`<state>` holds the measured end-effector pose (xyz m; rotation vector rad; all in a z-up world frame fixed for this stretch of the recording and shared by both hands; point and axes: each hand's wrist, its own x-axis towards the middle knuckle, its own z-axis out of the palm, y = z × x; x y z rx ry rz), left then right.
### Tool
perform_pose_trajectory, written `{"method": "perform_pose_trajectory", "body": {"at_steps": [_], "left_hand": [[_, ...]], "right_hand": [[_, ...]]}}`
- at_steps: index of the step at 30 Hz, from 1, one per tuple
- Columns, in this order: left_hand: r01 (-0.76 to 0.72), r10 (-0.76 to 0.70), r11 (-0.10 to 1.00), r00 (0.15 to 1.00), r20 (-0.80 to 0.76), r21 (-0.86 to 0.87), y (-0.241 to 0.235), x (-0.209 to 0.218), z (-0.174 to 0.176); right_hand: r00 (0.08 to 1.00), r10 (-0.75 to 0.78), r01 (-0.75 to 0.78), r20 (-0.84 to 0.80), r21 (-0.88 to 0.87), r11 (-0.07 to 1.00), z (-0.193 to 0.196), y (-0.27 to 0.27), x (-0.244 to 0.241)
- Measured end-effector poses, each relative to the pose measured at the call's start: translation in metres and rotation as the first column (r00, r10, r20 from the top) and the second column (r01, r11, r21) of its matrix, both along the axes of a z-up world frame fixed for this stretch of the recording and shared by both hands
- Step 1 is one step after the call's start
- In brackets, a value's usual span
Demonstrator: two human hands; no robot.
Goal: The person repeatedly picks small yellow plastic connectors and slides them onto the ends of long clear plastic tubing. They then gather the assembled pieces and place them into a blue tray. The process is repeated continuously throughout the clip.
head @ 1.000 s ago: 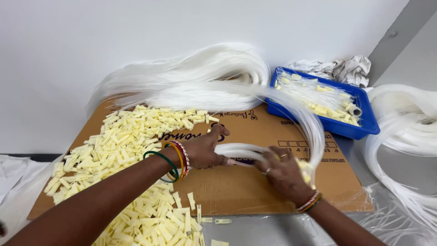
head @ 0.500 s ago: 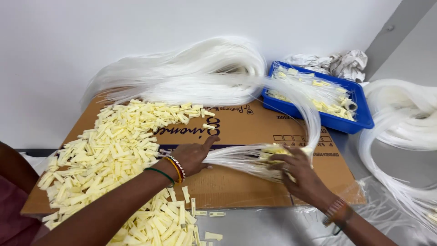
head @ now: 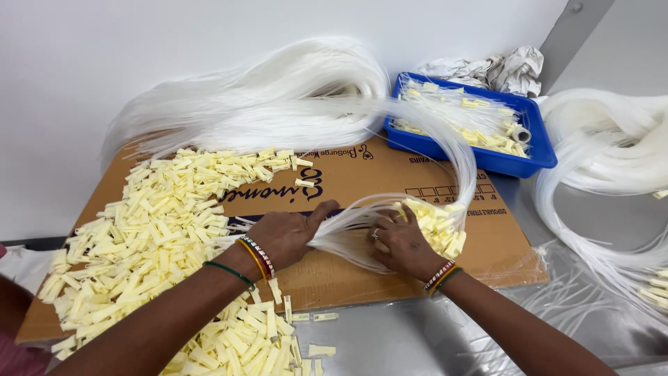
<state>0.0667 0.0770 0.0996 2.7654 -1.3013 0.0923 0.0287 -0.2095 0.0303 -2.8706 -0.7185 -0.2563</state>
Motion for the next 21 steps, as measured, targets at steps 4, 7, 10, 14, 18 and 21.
{"method": "perform_pose_trajectory", "body": {"at_steps": [4,7,10,14,18,21], "left_hand": [[0.009,-0.012,0.996,0.999,-0.044,-0.083,0.013,0.006,-0.014],[-0.101,0.112,0.991,0.985,-0.13,0.092,0.015,0.008,-0.037],[0.026,-0.021,0.999,0.994,0.11,-0.047,0.029,0.02,-0.067],[0.033,-0.038,0.999,0.978,0.206,0.03,0.025,0.016,-0.052],[0.003,-0.034,0.986,0.983,0.182,0.166,0.013,-0.003,0.01],[0.122,-0.102,0.992,0.906,0.411,-0.021,0.029,0.013,-0.024]], "right_hand": [[0.986,0.014,0.018,0.166,-0.187,0.982,-0.003,-0.031,-0.001],[0.994,-0.089,0.106,0.07,-0.299,0.948,0.001,-0.051,-0.015],[0.999,-0.047,0.045,-0.004,-0.183,0.982,0.024,-0.049,-0.022],[0.981,-0.028,0.092,-0.194,0.328,0.94,0.099,0.004,-0.037],[0.988,0.153,-0.15,-0.008,0.135,0.979,0.015,0.012,0.02],[0.994,0.1,-0.092,0.034,-0.18,0.979,-0.065,-0.023,0.056]]}}
